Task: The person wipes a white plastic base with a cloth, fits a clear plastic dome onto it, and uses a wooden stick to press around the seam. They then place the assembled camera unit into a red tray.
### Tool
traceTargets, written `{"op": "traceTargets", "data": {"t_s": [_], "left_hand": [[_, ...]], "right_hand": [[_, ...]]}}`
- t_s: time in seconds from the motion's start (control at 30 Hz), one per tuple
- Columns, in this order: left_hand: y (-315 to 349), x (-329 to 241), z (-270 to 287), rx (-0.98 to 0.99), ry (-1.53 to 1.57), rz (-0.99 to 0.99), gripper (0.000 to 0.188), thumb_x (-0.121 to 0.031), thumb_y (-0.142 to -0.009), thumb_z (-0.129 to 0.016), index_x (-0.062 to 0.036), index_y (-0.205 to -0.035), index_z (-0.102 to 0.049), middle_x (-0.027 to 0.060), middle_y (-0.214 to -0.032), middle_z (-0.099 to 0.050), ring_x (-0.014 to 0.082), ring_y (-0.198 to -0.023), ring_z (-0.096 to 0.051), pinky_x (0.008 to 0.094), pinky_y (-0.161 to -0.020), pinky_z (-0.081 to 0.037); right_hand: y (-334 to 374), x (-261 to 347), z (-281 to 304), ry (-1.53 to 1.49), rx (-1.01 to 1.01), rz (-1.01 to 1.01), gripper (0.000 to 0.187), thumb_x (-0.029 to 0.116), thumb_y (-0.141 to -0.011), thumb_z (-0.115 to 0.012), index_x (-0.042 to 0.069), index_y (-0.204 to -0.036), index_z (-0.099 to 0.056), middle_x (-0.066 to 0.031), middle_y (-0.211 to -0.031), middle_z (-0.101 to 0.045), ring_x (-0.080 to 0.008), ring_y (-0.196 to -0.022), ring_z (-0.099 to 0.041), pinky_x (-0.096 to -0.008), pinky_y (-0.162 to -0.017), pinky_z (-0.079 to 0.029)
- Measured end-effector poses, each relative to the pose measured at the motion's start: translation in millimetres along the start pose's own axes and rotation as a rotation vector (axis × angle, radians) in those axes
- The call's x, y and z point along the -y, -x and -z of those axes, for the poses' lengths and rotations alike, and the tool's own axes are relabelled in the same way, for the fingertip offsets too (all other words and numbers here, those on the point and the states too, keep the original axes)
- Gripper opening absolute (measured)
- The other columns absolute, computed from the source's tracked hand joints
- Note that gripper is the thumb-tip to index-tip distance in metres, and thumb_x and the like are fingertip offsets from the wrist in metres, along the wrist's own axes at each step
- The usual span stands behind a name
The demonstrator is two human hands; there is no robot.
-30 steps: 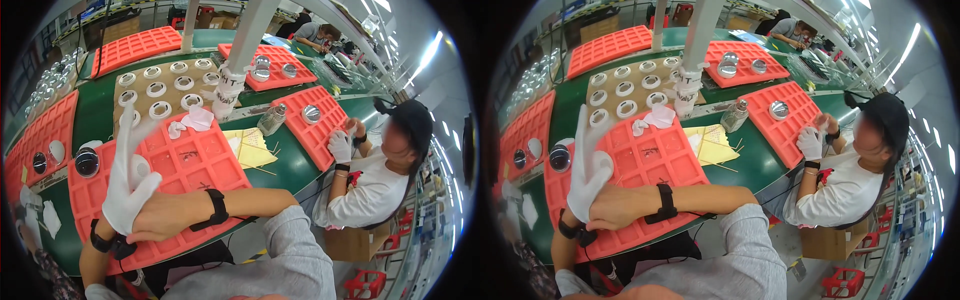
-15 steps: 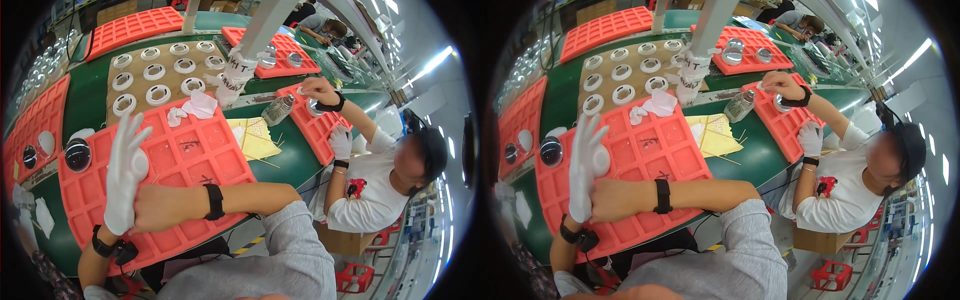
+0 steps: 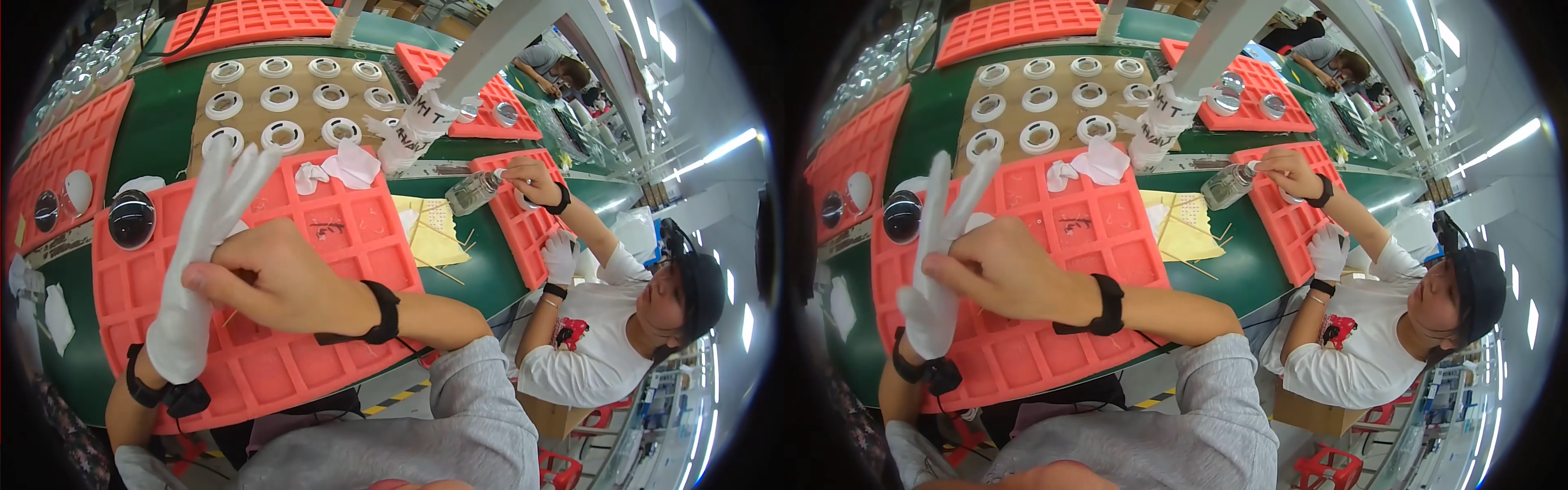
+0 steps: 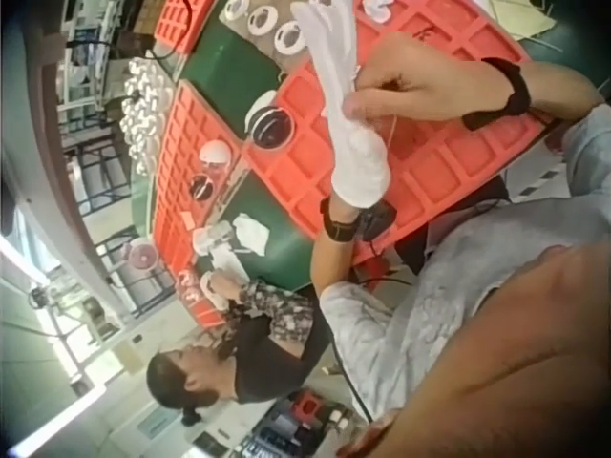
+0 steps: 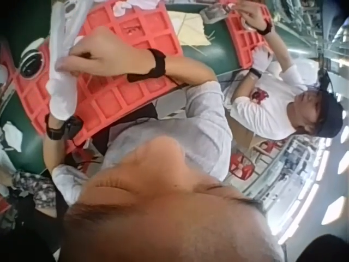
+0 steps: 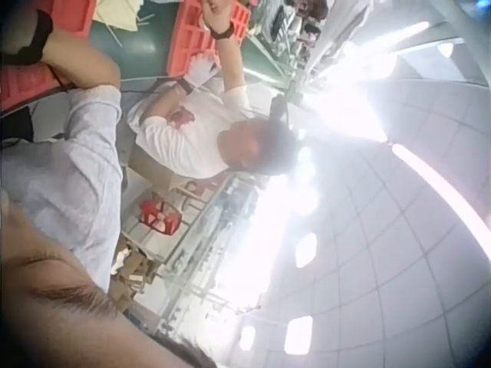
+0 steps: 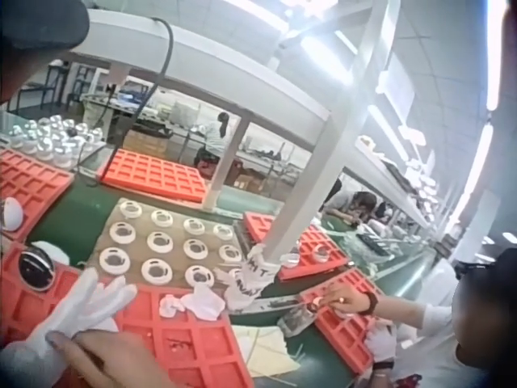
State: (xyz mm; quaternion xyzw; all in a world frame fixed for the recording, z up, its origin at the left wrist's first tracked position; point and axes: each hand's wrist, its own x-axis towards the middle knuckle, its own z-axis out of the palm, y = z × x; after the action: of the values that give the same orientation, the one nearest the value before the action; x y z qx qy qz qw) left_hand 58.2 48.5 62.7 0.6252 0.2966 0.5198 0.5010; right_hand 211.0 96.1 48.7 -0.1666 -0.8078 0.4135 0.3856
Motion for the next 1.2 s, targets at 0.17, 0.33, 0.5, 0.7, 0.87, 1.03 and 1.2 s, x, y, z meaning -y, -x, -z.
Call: {"op": "traceTargets", "data": {"t_s": [0.17, 0.33, 0.5, 0.7, 0.87, 1.03, 1.2], "left_hand": [[5.1, 4.3, 6.7, 0.067, 0.004, 0.127, 0.116, -0.088, -0.088, -0.031, -0.0022, -0.163, -0.009, 0.0224, -0.167, -0.022, 0.0334, -0.154, -0.025, 0.0427, -0.123, -0.019], [1.4, 12.8, -2.9, 0.017, 0.028, 0.135, 0.116, -0.086, -0.088, -0.037, -0.0021, -0.163, -0.010, 0.0217, -0.168, -0.018, 0.0340, -0.154, -0.023, 0.0436, -0.123, -0.019], [3.0, 19.6, 12.4, 0.123, -0.150, 0.143, 0.119, -0.088, -0.085, -0.042, -0.0097, -0.165, 0.000, 0.0194, -0.170, -0.012, 0.0328, -0.156, -0.020, 0.0399, -0.120, -0.028], [1.0, 26.5, 3.4, 0.148, 0.111, -0.095, 0.114, -0.076, -0.091, -0.050, -0.0081, -0.164, 0.004, 0.0198, -0.170, -0.009, 0.0359, -0.155, -0.023, 0.0432, -0.122, -0.024], [0.3, 27.3, 9.0, 0.117, 0.113, 0.016, 0.121, -0.079, -0.088, -0.053, -0.0002, -0.162, 0.000, 0.0212, -0.168, -0.018, 0.0352, -0.150, -0.035, 0.0424, -0.119, -0.029], [1.8, 30.2, 21.1, 0.196, -0.080, 0.058, 0.115, -0.074, -0.092, -0.053, -0.0030, -0.163, 0.003, 0.0222, -0.167, -0.020, 0.0361, -0.144, -0.044, 0.0428, -0.117, -0.033], [-2.8, 11.8, 8.9, 0.086, -0.060, 0.003, 0.116, -0.079, -0.089, -0.052, -0.0122, -0.164, 0.007, 0.0204, -0.169, -0.017, 0.0351, -0.150, -0.032, 0.0425, -0.117, -0.032]], "right_hand": [[0.0, 10.5, 2.1, -0.215, 0.075, -0.154, 0.028, 0.017, -0.102, -0.061, -0.001, -0.083, -0.070, -0.0094, -0.061, -0.064, -0.0166, -0.051, -0.061, -0.0311, -0.048, -0.043], [1.8, -0.1, -1.2, -0.128, -0.057, -0.099, 0.026, 0.014, -0.102, -0.061, -0.003, -0.085, -0.070, -0.0072, -0.063, -0.066, -0.0123, -0.052, -0.060, -0.0288, -0.048, -0.042], [1.0, 4.3, 8.3, -0.130, -0.020, -0.117, 0.023, 0.010, -0.101, -0.061, -0.003, -0.085, -0.071, -0.0060, -0.064, -0.067, -0.0111, -0.052, -0.058, -0.0283, -0.049, -0.043], [-3.5, 17.2, 18.1, -0.028, 0.129, -0.059, 0.021, 0.011, -0.101, -0.062, -0.002, -0.088, -0.072, -0.0057, -0.064, -0.067, -0.0109, -0.052, -0.058, -0.0288, -0.049, -0.043], [-5.4, 12.7, 19.4, 0.085, 0.227, -0.006, 0.020, 0.010, -0.101, -0.062, -0.001, -0.088, -0.073, -0.0061, -0.062, -0.066, -0.0131, -0.049, -0.057, -0.0293, -0.049, -0.043], [-7.9, 16.3, 25.6, 0.098, 0.326, -0.209, 0.018, 0.009, -0.100, -0.061, 0.000, -0.089, -0.073, -0.0081, -0.063, -0.064, -0.0198, -0.050, -0.057, -0.0308, -0.051, -0.045], [-7.5, 8.1, 18.2, 0.114, 0.171, 0.041, 0.014, 0.013, -0.096, -0.067, 0.001, -0.096, -0.073, -0.0103, -0.070, -0.065, -0.0242, -0.055, -0.060, -0.0325, -0.054, -0.046]]}}
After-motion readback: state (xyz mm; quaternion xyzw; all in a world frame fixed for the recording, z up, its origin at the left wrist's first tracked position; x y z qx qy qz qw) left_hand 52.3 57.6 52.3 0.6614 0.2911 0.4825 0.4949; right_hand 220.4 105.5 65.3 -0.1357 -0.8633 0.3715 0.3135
